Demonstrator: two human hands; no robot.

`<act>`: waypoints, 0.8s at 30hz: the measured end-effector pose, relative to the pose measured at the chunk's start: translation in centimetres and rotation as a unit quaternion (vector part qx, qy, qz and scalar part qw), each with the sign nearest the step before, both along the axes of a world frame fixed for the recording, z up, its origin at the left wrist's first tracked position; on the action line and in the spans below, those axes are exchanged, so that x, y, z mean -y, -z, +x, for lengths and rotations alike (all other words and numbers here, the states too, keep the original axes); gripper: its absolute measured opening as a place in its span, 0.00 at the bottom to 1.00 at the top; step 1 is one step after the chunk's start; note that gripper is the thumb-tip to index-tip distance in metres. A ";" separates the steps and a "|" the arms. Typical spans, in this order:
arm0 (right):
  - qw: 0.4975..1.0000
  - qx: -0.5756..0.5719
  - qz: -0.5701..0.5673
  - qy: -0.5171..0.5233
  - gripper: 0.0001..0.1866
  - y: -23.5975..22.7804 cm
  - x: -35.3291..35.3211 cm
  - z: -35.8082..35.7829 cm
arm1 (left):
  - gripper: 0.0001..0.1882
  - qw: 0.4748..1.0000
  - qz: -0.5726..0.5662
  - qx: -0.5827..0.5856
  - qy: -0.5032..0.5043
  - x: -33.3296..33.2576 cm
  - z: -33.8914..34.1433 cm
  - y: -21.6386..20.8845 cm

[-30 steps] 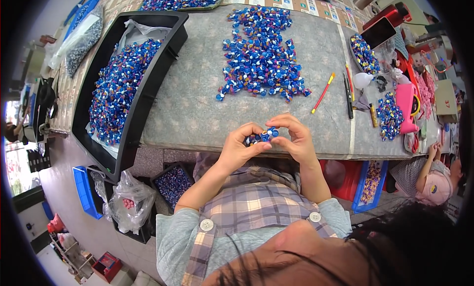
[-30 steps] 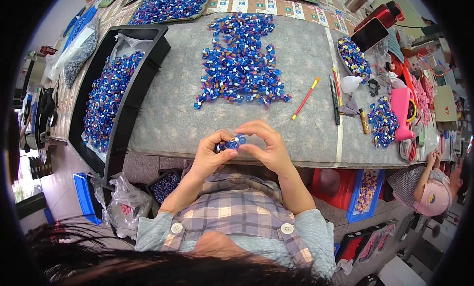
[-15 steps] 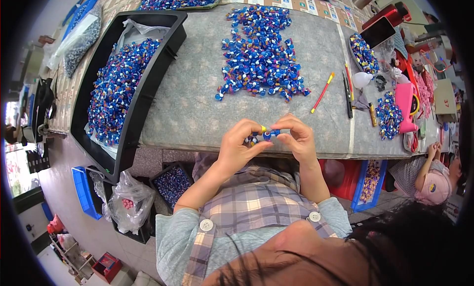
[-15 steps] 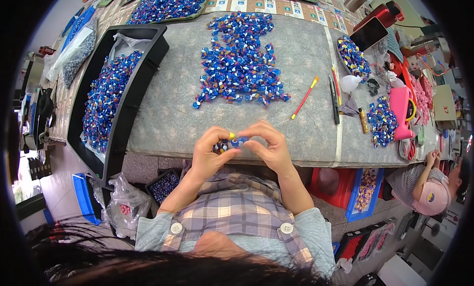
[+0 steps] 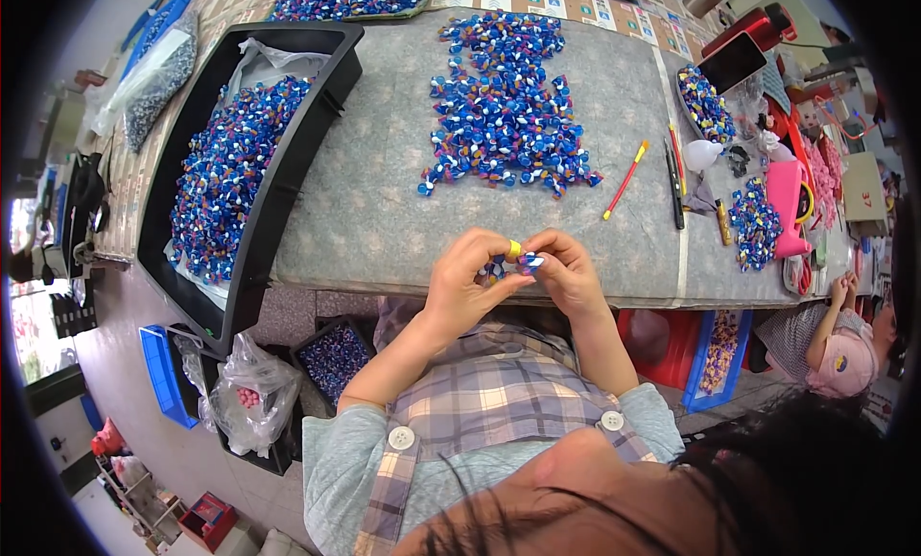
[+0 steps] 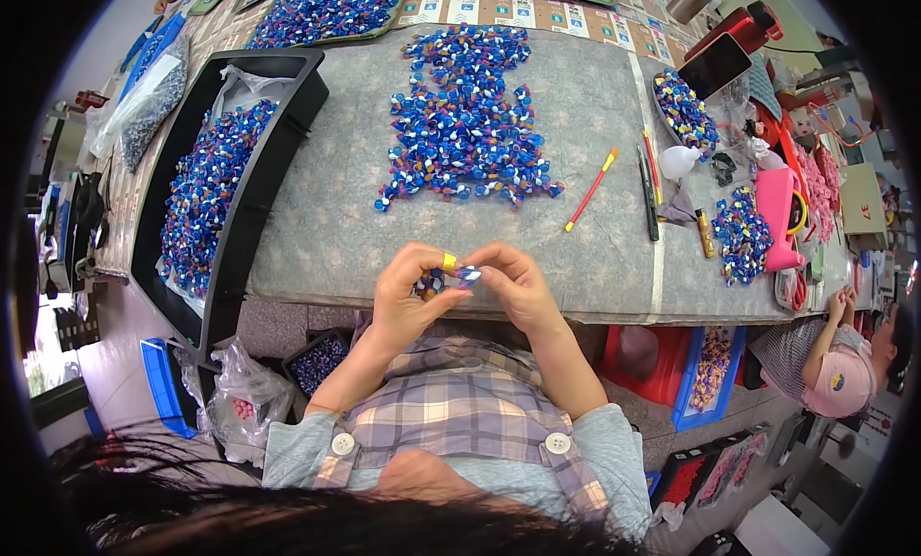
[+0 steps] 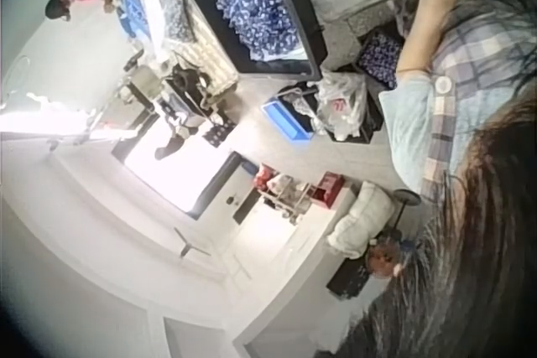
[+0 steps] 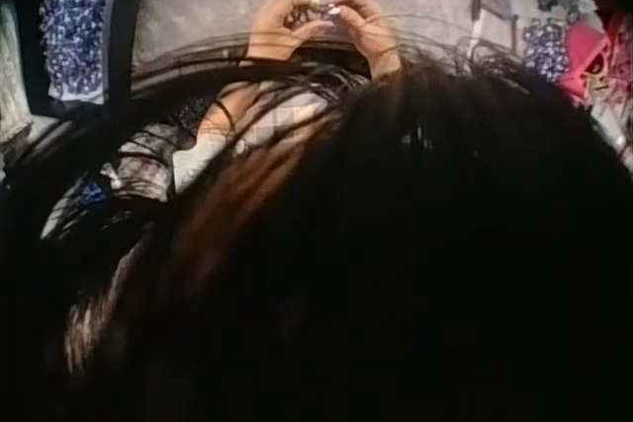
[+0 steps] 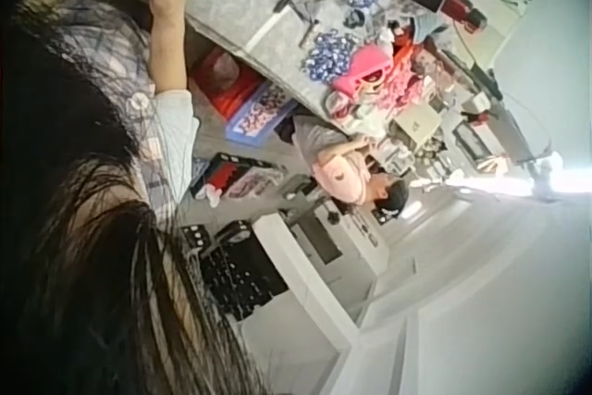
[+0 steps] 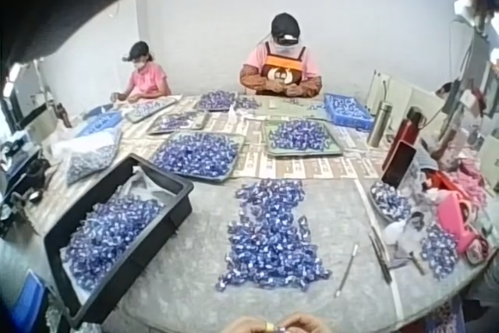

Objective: Assembling small blue and yellow plastic components and marking them with a pen.

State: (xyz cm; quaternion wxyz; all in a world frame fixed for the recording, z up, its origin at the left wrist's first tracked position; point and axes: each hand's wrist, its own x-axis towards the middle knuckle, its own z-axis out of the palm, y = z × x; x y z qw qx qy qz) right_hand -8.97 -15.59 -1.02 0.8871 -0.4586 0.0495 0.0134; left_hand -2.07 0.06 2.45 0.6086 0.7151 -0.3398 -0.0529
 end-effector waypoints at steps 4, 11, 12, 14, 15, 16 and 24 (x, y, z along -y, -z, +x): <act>1.000 -0.001 0.003 0.022 0.08 -0.5 0.4 0.0 | 0.16 0.999 0.027 -0.046 0.000 0.1 0.0 -0.5; 0.926 0.008 -0.377 0.034 0.08 -3.0 3.0 0.8 | 0.12 0.971 0.098 -0.198 0.089 0.4 -0.1 1.3; 0.915 0.019 -0.398 0.068 0.08 -3.1 3.4 1.1 | 0.11 0.943 0.083 -0.307 0.095 0.2 -0.2 1.7; 0.805 0.002 -0.545 0.234 0.09 -4.1 6.8 1.9 | 0.10 0.926 0.006 -0.363 0.103 -0.4 -0.1 2.7; 0.739 -0.013 -0.591 0.323 0.09 -4.0 9.2 2.3 | 0.10 0.894 -0.028 -0.431 0.117 -0.7 0.1 2.2; 0.649 -0.043 -0.685 0.329 0.09 -3.2 12.4 2.5 | 0.11 0.857 -0.063 -0.496 0.127 -0.9 0.4 2.1; 0.427 -0.228 -0.850 0.207 0.17 -0.4 17.9 2.1 | 0.16 0.836 -0.142 -0.508 0.151 -0.7 0.3 3.1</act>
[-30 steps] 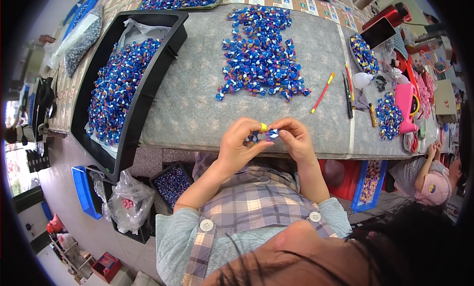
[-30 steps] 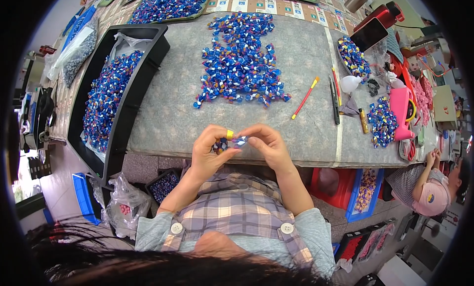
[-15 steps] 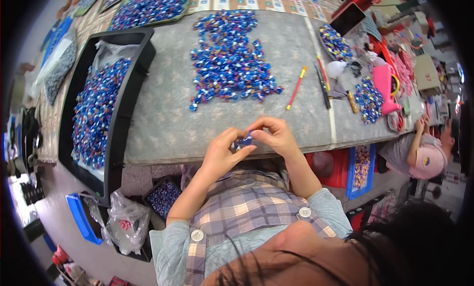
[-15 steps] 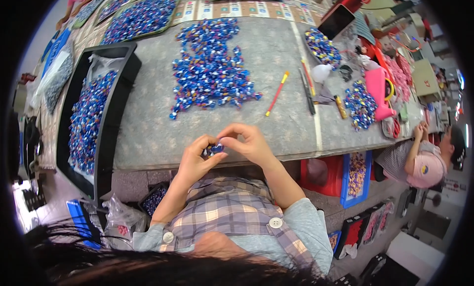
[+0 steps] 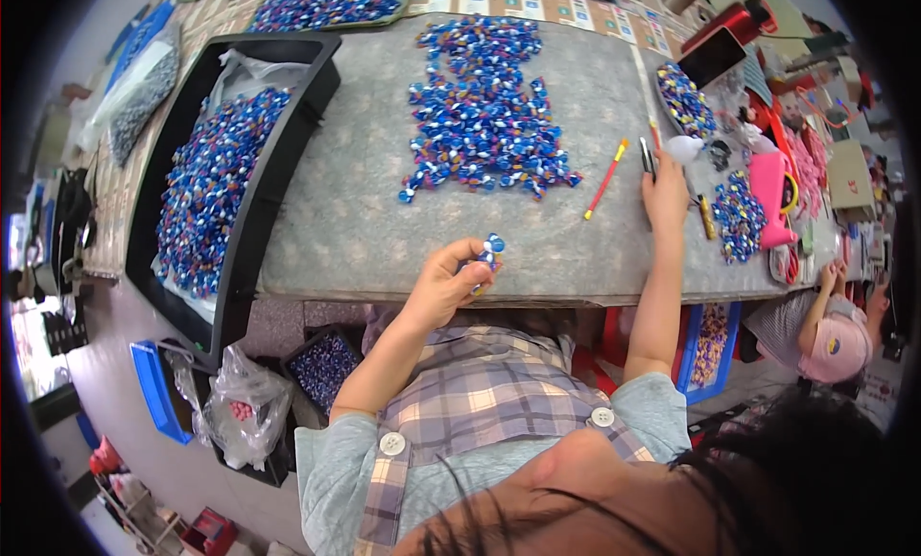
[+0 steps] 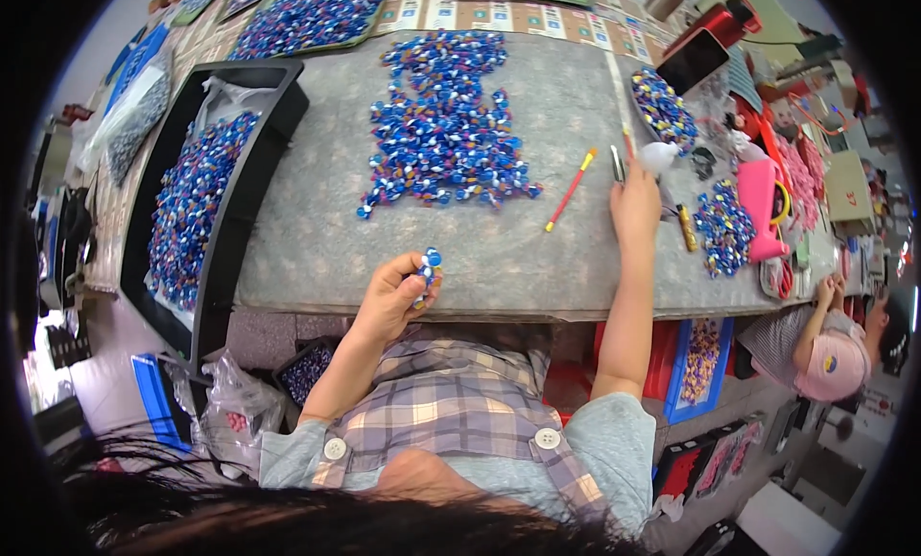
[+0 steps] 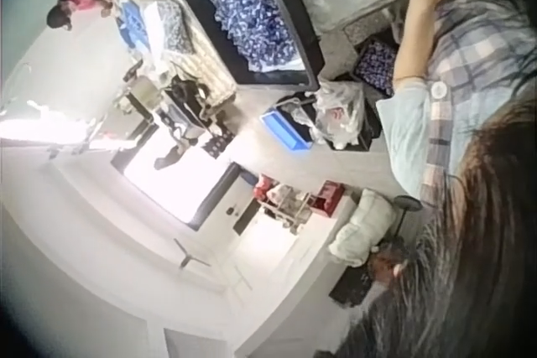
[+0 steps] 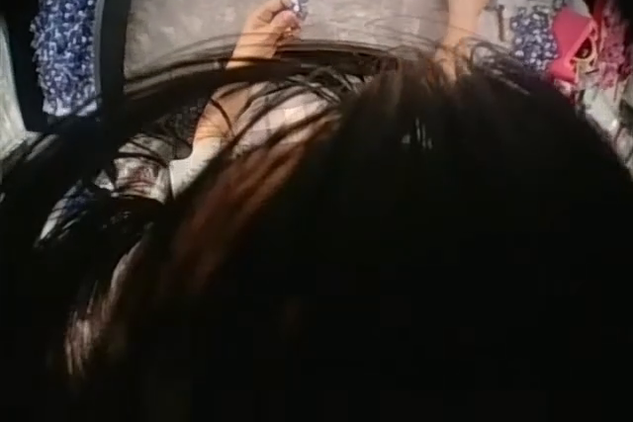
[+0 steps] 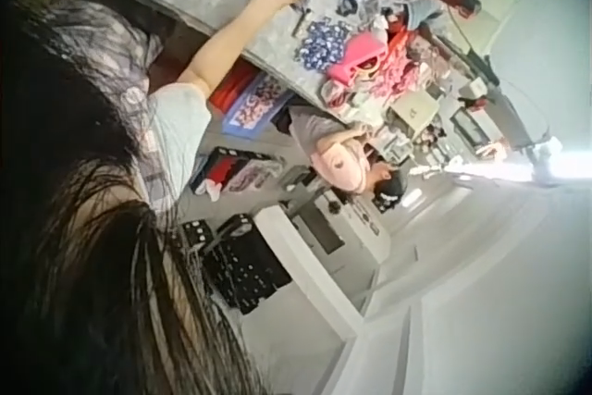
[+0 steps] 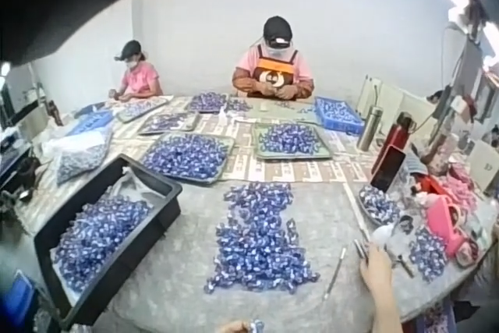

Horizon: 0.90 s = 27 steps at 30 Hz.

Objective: Assembling small blue and yellow plastic components and marking them with a pen.

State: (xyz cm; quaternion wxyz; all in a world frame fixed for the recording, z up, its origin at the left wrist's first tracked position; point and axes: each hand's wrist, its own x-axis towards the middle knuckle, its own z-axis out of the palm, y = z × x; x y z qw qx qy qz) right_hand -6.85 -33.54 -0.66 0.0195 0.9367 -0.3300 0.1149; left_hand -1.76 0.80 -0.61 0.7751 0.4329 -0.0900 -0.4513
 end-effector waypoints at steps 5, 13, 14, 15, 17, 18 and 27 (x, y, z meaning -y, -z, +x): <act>0.968 0.173 0.129 -0.130 0.18 -3.7 -5.5 -1.0 | 0.18 1.000 -0.013 0.019 0.004 0.2 0.2 -0.3; 0.855 0.144 0.289 -0.405 0.15 -7.4 -16.5 -2.4 | 0.19 0.999 -0.016 0.029 -0.013 0.4 -0.1 -1.0; 0.855 0.144 0.289 -0.405 0.15 -7.4 -16.8 -2.3 | 0.19 0.999 -0.013 0.042 -0.019 0.5 -0.1 -1.1; 0.857 0.135 0.276 -0.413 0.14 -7.2 -17.1 -2.3 | 0.19 0.998 -0.010 0.055 -0.027 0.5 -0.2 -1.1; 0.859 0.126 0.263 -0.422 0.14 -7.0 -17.6 -2.2 | 0.19 0.998 -0.012 0.063 -0.027 0.4 -0.2 -1.4; 0.861 0.133 0.249 -0.423 0.13 -6.9 -17.8 -2.1 | 0.18 0.997 -0.013 0.071 -0.026 0.4 -0.2 -1.5; 0.874 0.141 0.196 -0.421 0.07 -6.6 -18.8 -1.8 | 0.16 0.997 -0.015 0.063 -0.033 0.1 -0.5 -1.4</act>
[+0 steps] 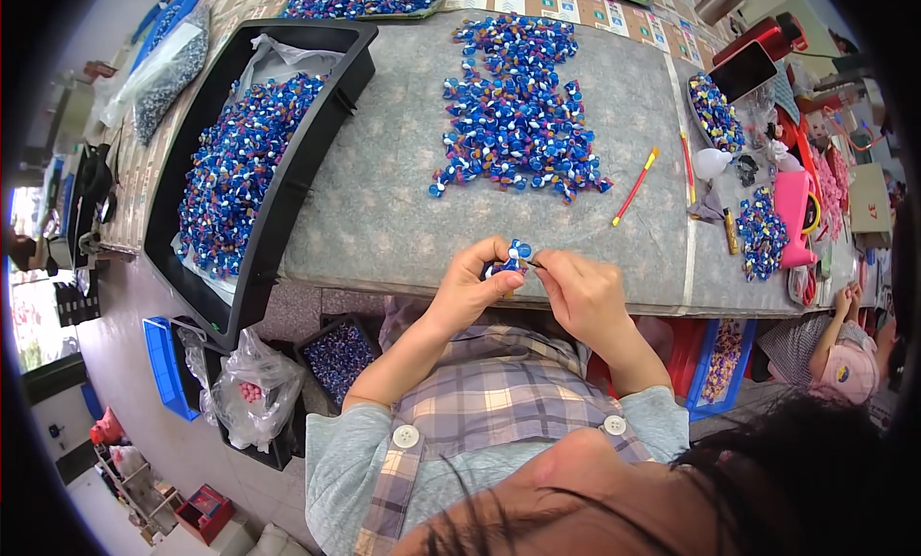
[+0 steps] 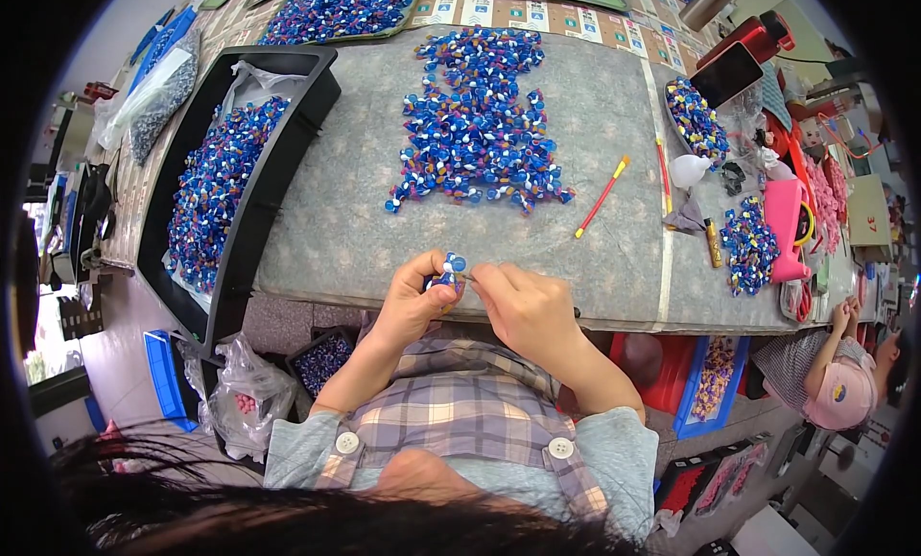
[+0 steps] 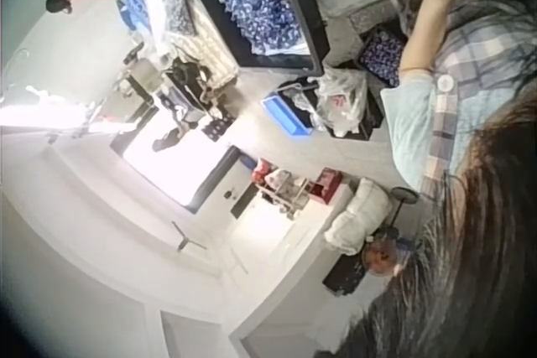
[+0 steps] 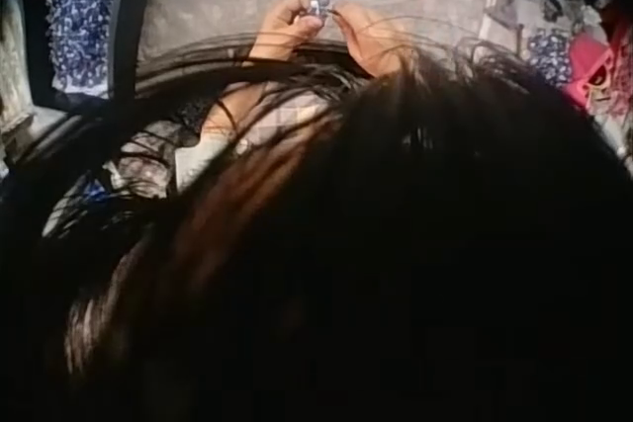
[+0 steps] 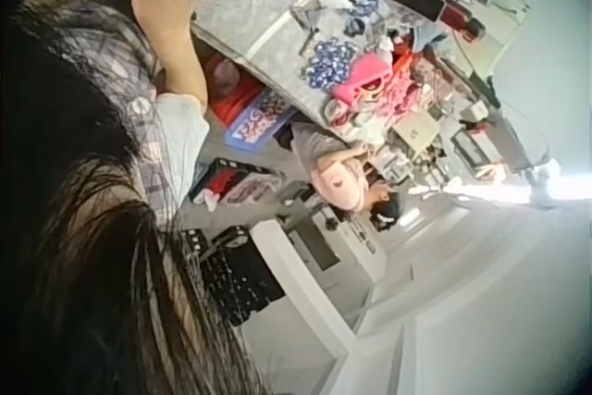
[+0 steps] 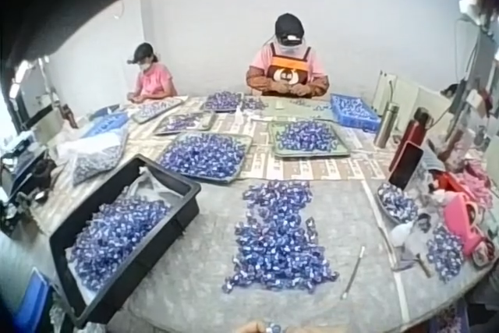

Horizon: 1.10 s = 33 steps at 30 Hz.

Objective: Assembling small blue and yellow plastic components and marking them with a pen.

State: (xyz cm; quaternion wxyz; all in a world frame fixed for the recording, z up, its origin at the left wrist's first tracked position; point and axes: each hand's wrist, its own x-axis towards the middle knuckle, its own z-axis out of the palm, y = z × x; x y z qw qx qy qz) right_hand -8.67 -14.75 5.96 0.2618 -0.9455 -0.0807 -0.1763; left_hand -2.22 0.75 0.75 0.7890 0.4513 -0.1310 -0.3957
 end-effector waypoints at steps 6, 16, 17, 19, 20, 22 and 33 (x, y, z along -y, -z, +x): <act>1.000 -0.002 -0.006 0.003 0.06 0.3 -0.2 0.0 | 0.14 1.000 -0.004 0.004 -0.002 -0.1 0.1 -0.3; 1.000 0.005 -0.011 0.019 0.05 0.8 -0.5 0.2 | 0.12 0.998 0.030 0.049 -0.027 0.0 0.0 -1.1; 1.000 0.005 -0.011 0.019 0.05 0.7 -0.5 0.2 | 0.12 0.996 0.043 0.066 -0.033 0.0 0.0 -1.1; 0.999 -0.029 0.022 0.008 0.05 0.5 -0.4 0.3 | 0.11 0.994 0.055 0.082 -0.038 0.0 0.0 -1.0; 0.999 -0.029 0.022 0.009 0.05 0.4 -0.2 0.3 | 0.11 0.992 0.070 0.097 -0.031 -0.1 0.1 -0.8; 0.996 -0.066 0.051 -0.022 0.04 0.2 0.2 0.4 | 0.10 0.990 0.085 0.113 -0.024 -0.3 0.2 -0.7; 0.969 -0.194 0.141 -0.052 0.02 -0.6 1.6 0.4 | 0.09 0.992 0.086 0.087 0.032 -0.4 0.5 -1.0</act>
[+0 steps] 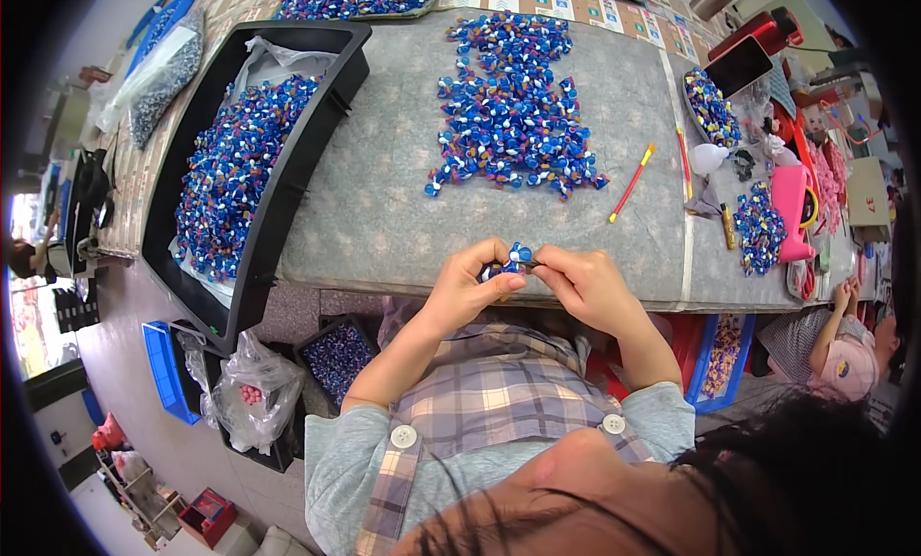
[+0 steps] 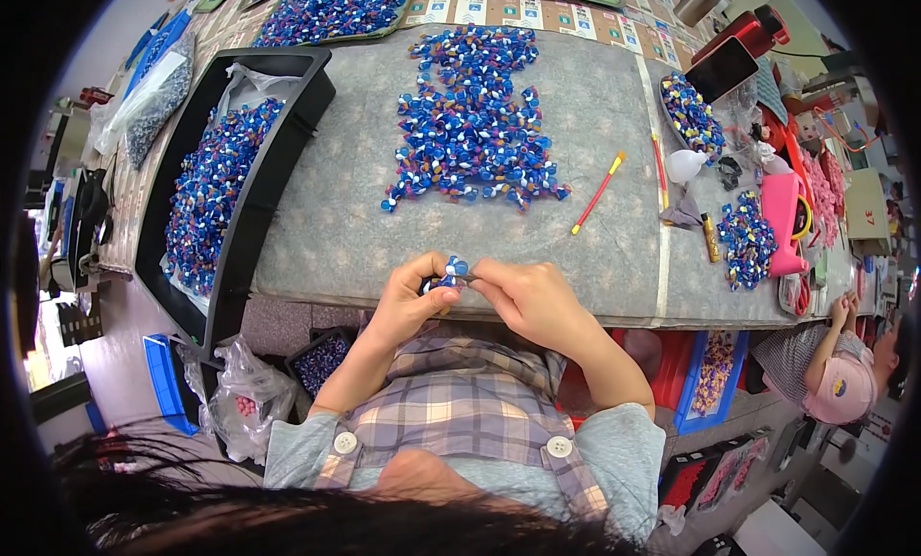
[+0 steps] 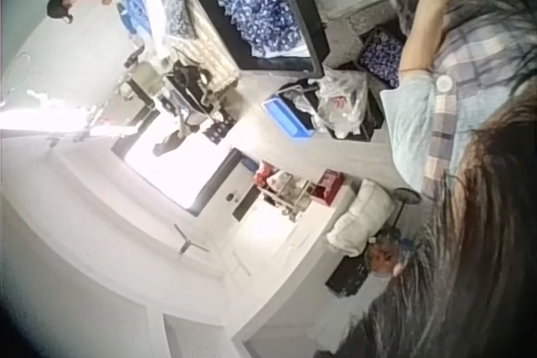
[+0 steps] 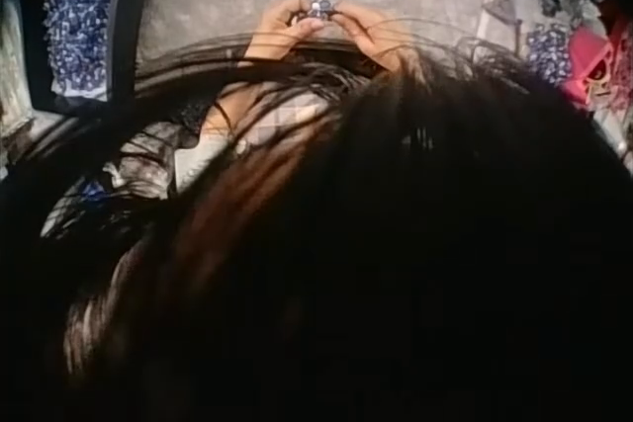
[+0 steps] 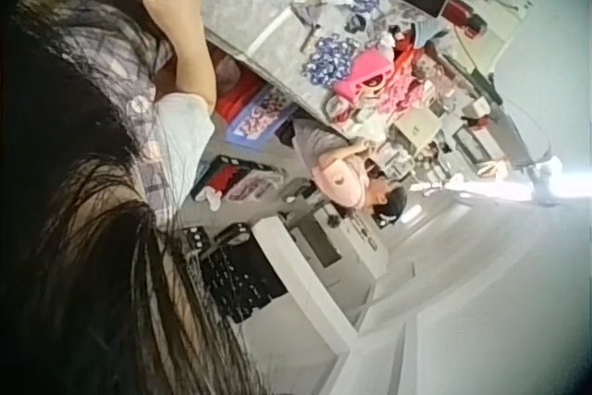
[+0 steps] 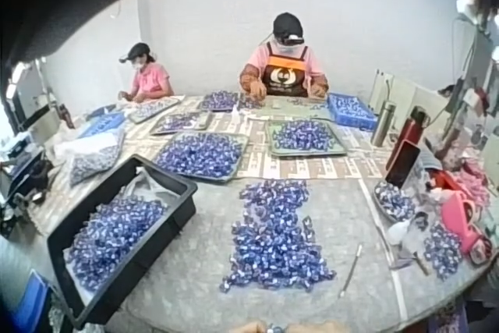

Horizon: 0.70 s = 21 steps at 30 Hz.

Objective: Assembling small blue and yellow plastic components and marking them with a pen.

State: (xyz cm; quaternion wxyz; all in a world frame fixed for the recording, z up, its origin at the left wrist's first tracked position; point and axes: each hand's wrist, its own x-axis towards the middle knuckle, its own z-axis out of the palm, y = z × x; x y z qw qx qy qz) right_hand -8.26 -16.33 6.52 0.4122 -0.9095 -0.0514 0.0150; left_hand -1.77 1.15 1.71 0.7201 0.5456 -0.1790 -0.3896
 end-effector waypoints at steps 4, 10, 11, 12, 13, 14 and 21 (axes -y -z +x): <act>0.999 0.000 0.044 0.008 0.03 -0.2 0.0 -0.1 | 0.10 0.999 -0.023 -0.025 -0.006 -0.1 0.0 0.2; 0.987 0.147 -0.060 0.035 0.05 0.1 -0.9 -0.6 | 0.11 0.999 -0.024 -0.027 -0.004 -0.1 0.1 -0.1; 0.987 0.147 -0.060 0.035 0.05 0.1 -1.0 -0.6 | 0.11 0.999 -0.026 -0.024 -0.007 -0.1 0.1 -0.1; 0.984 0.154 -0.080 0.034 0.06 0.2 -1.1 -0.5 | 0.11 0.999 -0.028 -0.020 -0.010 0.0 0.1 -0.1; 0.981 0.161 -0.100 0.033 0.06 0.2 -1.2 -0.5 | 0.11 0.999 -0.028 -0.020 -0.010 0.0 0.0 -0.1; 0.981 0.162 -0.100 0.032 0.06 0.2 -1.3 -0.5 | 0.11 0.999 -0.031 -0.021 -0.012 0.0 0.0 0.1; 0.980 0.152 -0.126 0.034 0.07 0.2 -1.5 -0.5 | 0.10 0.999 -0.019 0.013 -0.022 -0.1 0.0 0.2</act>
